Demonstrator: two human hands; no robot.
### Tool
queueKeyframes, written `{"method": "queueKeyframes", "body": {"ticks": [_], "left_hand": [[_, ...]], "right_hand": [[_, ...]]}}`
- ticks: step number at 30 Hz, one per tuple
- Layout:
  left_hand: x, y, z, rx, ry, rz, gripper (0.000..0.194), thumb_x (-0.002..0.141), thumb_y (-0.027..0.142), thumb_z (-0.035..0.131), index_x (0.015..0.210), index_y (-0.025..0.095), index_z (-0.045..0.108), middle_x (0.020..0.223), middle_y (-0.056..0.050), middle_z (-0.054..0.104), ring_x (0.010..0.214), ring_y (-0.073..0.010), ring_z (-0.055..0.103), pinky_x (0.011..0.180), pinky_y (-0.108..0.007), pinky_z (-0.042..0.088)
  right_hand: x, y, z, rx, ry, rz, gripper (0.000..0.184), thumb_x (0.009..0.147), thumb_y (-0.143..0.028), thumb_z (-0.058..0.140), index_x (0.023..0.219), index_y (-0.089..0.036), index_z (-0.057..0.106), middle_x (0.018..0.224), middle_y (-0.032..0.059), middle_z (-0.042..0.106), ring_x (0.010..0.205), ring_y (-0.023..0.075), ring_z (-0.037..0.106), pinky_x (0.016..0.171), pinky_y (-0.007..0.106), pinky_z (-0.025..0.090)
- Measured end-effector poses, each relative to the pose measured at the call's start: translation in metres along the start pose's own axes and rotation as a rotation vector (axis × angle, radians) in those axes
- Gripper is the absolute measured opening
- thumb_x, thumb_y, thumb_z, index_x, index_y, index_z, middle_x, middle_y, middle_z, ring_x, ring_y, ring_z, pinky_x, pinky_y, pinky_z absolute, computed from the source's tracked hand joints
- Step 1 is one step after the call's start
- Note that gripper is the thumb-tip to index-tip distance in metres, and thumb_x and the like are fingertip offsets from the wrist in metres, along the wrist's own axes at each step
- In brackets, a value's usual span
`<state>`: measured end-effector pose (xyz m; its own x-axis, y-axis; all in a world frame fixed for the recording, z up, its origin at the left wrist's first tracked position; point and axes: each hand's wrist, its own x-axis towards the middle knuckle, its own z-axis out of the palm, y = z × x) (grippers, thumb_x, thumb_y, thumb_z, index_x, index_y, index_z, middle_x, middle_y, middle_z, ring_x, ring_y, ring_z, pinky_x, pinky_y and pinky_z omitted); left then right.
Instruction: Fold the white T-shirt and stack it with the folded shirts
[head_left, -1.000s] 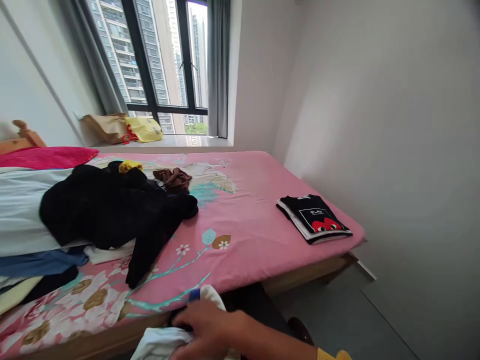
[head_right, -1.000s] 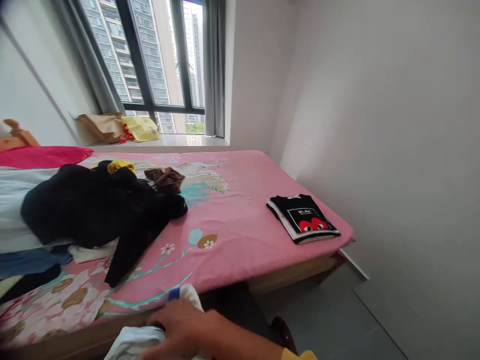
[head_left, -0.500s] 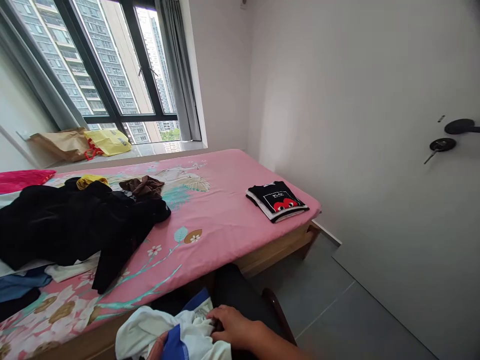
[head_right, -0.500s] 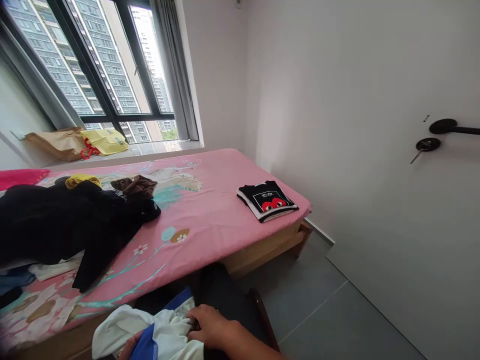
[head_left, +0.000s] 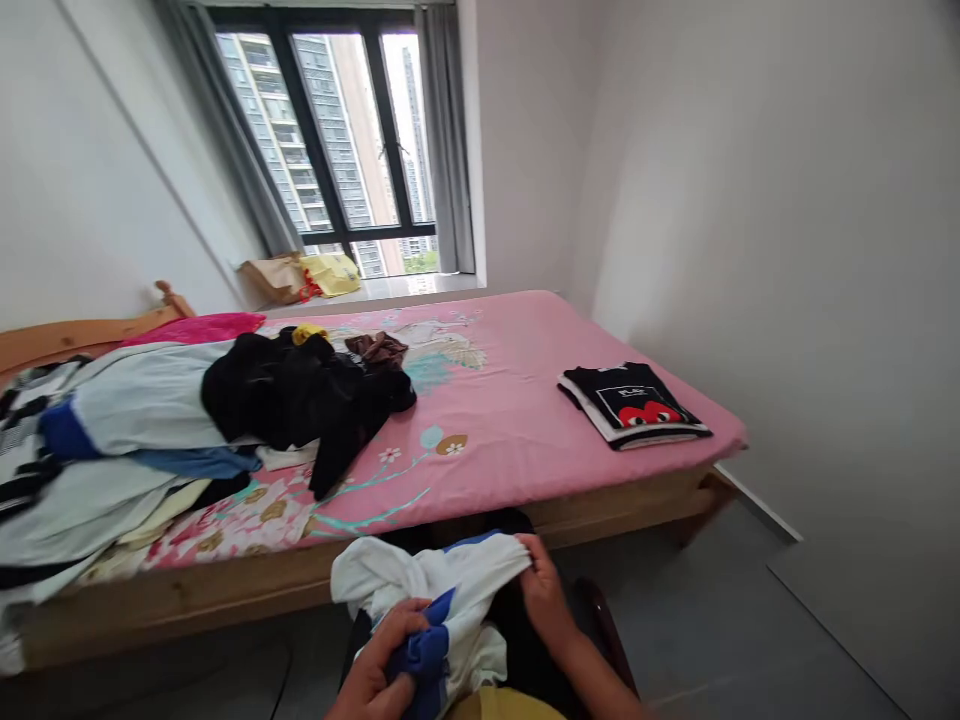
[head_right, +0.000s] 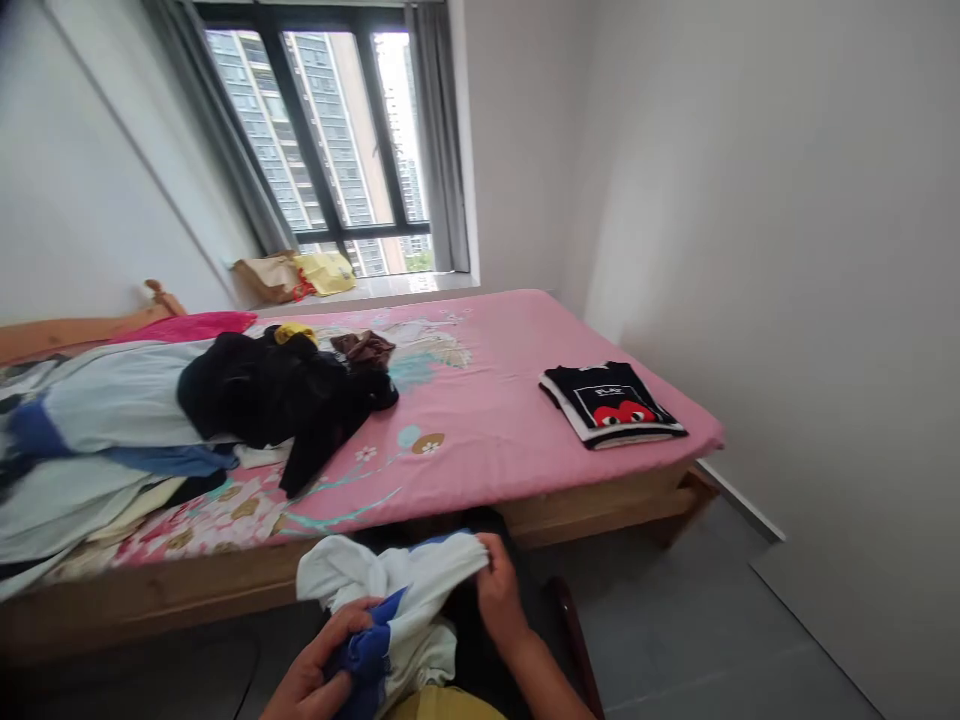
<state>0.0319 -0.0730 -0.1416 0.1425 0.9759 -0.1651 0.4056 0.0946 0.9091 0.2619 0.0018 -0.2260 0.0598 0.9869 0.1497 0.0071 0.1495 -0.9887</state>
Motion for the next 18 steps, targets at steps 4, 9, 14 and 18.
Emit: {"method": "queueKeyframes", "body": {"ticks": [4, 9, 14, 18], "left_hand": [[-0.001, -0.001, -0.006, 0.007, 0.066, 0.089, 0.035, 0.071, 0.021, 0.052, 0.103, 0.024, 0.066, 0.13, -0.006, 0.054, 0.126, -0.0251, 0.042, 0.108, -0.04, 0.028], [0.008, -0.005, -0.014, 0.054, 0.118, 0.004, 0.041, 0.08, 0.043, 0.052, 0.113, 0.02, 0.061, 0.12, -0.01, 0.059, 0.115, -0.0245, 0.051, 0.1, -0.037, 0.038], [0.0, -0.008, -0.01, 0.124, -0.034, -0.016, 0.067, 0.067, 0.033, 0.069, 0.13, 0.024, 0.049, 0.131, -0.006, 0.053, 0.119, -0.0263, 0.047, 0.103, -0.037, 0.035], [-0.006, -0.018, -0.011, 0.124, 0.004, -0.003, 0.041, 0.083, 0.032, 0.05, 0.121, 0.021, 0.058, 0.12, -0.005, 0.062, 0.11, -0.0221, 0.055, 0.098, -0.034, 0.04]], "right_hand": [[-0.012, -0.026, -0.034, 0.198, 0.17, 0.099, 0.03, 0.082, -0.044, 0.053, 0.102, -0.021, 0.053, 0.099, 0.0041, 0.063, 0.089, 0.0182, 0.058, 0.079, 0.028, 0.046], [-0.022, -0.023, -0.039, 0.338, 0.207, 0.264, 0.037, 0.081, -0.048, 0.051, 0.108, -0.023, 0.05, 0.097, 0.005, 0.066, 0.08, 0.0197, 0.063, 0.067, 0.03, 0.051], [-0.023, -0.015, -0.034, 0.303, 0.23, 0.327, 0.04, 0.076, -0.05, 0.058, 0.103, -0.021, 0.052, 0.087, 0.0021, 0.067, 0.071, 0.0179, 0.063, 0.059, 0.027, 0.05], [-0.014, -0.019, -0.045, 0.237, 0.302, 0.29, 0.039, 0.07, -0.048, 0.065, 0.096, -0.019, 0.056, 0.078, -0.0009, 0.066, 0.063, 0.0147, 0.06, 0.056, 0.025, 0.048]]}}
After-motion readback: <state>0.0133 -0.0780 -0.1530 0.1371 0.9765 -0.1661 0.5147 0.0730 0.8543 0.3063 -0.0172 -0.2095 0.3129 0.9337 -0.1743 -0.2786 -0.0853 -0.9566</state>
